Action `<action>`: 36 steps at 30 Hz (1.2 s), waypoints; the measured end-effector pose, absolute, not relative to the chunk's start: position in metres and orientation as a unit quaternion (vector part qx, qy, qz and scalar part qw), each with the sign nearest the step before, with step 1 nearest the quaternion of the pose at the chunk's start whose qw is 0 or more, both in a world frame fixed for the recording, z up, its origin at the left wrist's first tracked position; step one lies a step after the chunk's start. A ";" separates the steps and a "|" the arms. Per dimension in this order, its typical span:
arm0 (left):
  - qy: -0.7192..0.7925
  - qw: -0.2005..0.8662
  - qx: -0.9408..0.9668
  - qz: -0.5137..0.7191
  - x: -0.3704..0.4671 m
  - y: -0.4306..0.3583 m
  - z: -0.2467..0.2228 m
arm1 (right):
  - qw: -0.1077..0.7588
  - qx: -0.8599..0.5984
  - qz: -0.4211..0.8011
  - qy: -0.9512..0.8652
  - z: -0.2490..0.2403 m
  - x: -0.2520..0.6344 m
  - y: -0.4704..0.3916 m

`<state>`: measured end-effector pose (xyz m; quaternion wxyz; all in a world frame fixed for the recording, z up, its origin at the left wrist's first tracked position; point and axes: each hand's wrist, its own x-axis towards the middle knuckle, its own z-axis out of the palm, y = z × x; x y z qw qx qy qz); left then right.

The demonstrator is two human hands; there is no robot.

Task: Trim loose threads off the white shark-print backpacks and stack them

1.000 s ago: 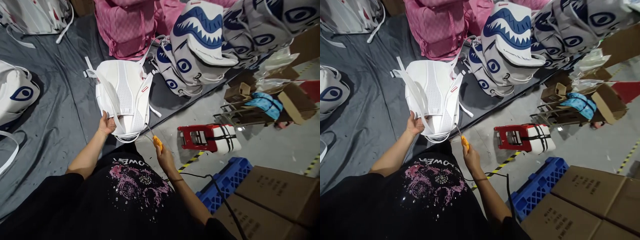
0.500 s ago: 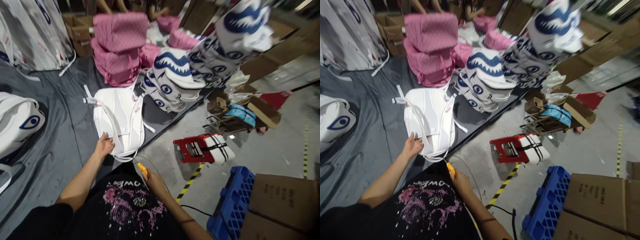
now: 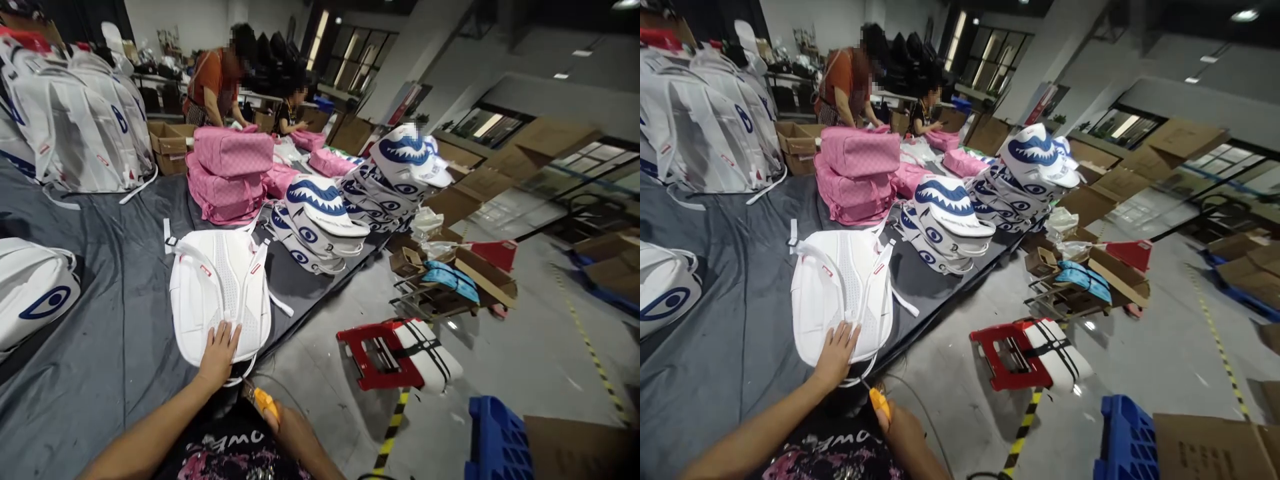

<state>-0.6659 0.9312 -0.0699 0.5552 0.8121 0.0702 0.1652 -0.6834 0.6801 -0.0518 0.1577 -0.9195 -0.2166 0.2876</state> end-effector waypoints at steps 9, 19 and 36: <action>0.222 0.588 0.729 0.273 -0.587 0.901 0.027 | 0.280 -0.925 0.128 -0.225 -0.016 -0.651 0.640; 0.370 0.691 0.513 0.351 -0.628 0.865 -0.003 | 0.217 -0.902 0.169 -0.334 -0.023 -0.620 0.628; 0.277 0.335 0.872 0.226 -0.654 0.983 0.052 | 0.416 -0.859 0.168 -0.244 -0.045 -0.594 0.570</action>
